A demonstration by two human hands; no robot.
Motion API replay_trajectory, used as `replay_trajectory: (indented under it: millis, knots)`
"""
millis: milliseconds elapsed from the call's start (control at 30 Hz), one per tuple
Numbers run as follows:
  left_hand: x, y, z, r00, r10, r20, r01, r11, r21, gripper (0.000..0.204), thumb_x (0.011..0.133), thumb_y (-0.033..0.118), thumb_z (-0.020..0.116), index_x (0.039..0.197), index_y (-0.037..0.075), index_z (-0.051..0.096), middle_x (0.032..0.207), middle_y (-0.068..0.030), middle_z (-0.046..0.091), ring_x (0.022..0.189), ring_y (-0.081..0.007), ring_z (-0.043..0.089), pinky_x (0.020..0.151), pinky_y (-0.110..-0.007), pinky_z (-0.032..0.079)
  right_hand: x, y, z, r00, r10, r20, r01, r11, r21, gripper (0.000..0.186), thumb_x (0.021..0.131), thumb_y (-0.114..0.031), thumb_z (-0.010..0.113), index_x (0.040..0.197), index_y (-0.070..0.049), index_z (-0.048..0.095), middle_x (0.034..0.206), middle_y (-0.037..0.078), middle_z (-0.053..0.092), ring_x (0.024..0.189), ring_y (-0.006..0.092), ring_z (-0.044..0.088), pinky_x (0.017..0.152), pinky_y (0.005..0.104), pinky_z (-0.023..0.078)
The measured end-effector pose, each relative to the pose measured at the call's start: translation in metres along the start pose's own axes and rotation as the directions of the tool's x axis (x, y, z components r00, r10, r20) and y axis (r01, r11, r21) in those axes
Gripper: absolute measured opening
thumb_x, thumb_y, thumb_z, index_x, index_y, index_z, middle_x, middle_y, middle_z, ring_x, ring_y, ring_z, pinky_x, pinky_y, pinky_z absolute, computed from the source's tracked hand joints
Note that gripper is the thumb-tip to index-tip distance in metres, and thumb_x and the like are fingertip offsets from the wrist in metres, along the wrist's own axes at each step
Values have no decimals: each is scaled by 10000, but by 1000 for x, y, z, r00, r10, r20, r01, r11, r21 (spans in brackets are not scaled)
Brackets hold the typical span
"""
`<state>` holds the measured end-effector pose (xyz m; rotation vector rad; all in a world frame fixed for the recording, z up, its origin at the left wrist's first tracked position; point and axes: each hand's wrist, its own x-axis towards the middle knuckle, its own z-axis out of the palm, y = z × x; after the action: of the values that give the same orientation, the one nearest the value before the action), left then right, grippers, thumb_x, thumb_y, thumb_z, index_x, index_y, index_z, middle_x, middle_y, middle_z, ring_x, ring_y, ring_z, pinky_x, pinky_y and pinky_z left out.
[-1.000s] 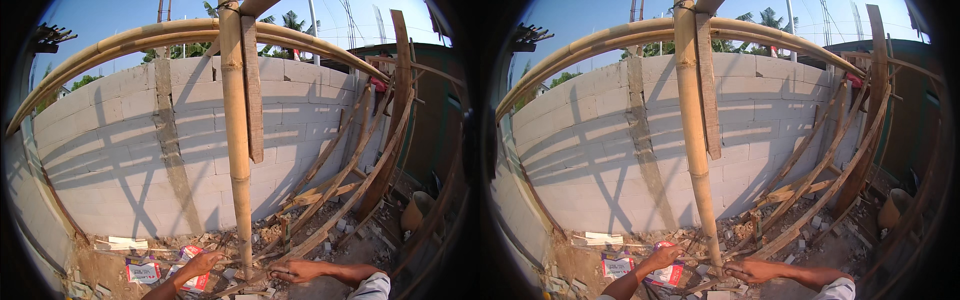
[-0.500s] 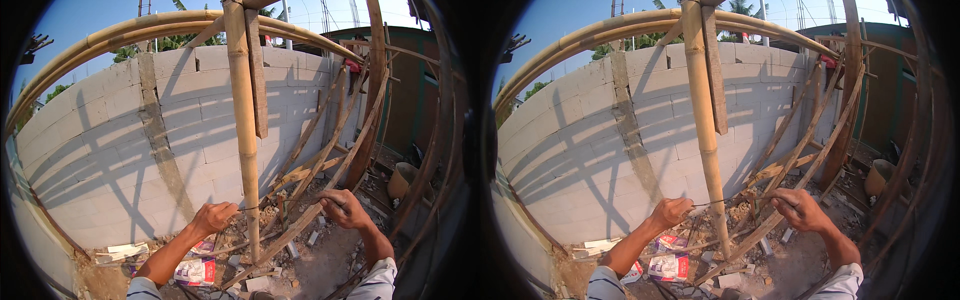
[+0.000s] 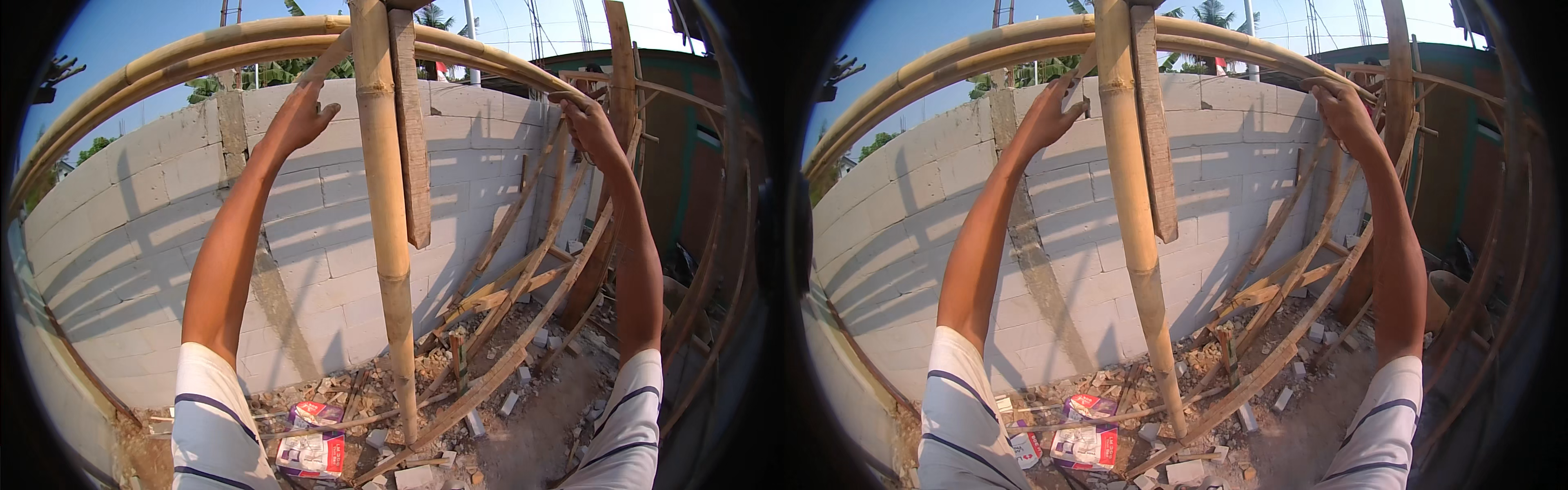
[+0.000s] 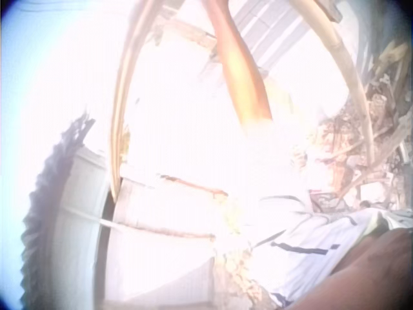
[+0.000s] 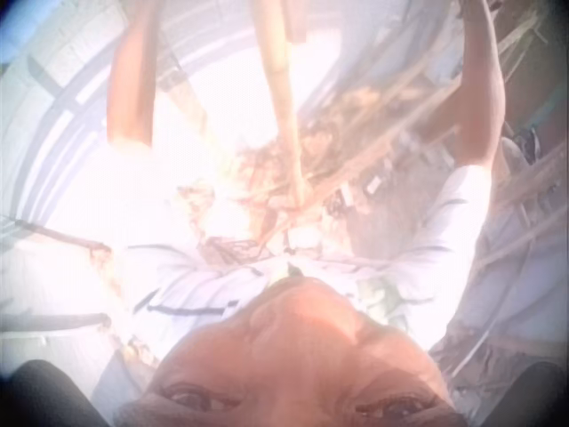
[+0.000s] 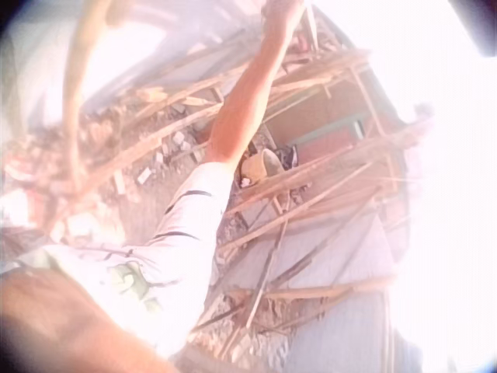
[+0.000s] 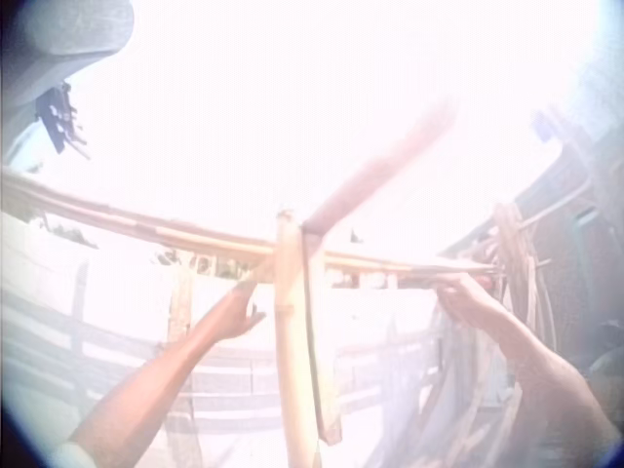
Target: The person secures a horizontal bamboo pole to a vertical support using a hammer and wire. The person hammers a nail through a wooden block attached to the bamboo and then uses pliers to twist and tighten wire around the joint to reinforce the connection.
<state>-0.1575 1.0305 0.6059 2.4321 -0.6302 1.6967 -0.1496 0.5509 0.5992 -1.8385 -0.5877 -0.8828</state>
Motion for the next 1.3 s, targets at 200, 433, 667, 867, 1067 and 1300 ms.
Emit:
replay_trajectory:
  millis: [200,433,667,867,1067,1300]
  knots:
    - [86,-47,43,894,436,-100,-348,819,456,763,887,276,692,1522,103,306,1450,-197,497,1159,-437,596,1032,-448,430,93,-67,124,908,-95,408,-96,901,424,296,1064,-208,489,1265,-20,599,631,-88,295,493,26,275,401,198,238]
    - [101,-41,-12,961,99,259,-39,973,-228,493,929,373,658,1318,75,609,1136,-127,721,1091,-265,660,958,-394,475,115,-95,135,886,-193,422,56,947,315,281,1055,-193,498,1170,0,666,604,-60,392,455,33,345,386,205,341]
    - [90,6,-77,942,-215,258,270,942,-198,370,980,313,608,1185,16,690,1024,-57,714,788,-92,588,699,-257,470,121,-112,139,969,-99,228,67,987,147,240,1002,-141,568,1040,66,683,710,48,649,485,63,548,463,201,537]
    - [89,20,-88,862,-247,442,456,758,-466,259,982,172,539,1061,-37,670,893,-10,647,608,-16,445,502,-183,379,96,-161,140,975,-50,215,110,955,-276,276,948,-181,609,1053,69,662,883,139,713,682,199,684,621,280,590]
    - [98,21,-83,841,-268,470,540,457,-707,134,967,29,537,972,-78,618,900,-93,634,690,-111,602,605,-188,559,57,-192,197,998,68,-11,-64,973,220,178,933,-54,587,934,115,643,837,170,701,650,212,700,595,282,611]
    - [101,63,-69,818,-290,498,564,233,-792,198,972,29,491,1052,-137,564,922,-216,697,785,-284,737,699,-333,667,47,-186,212,965,48,-256,10,975,223,213,908,-93,657,830,104,670,782,154,685,595,191,664,543,305,578]
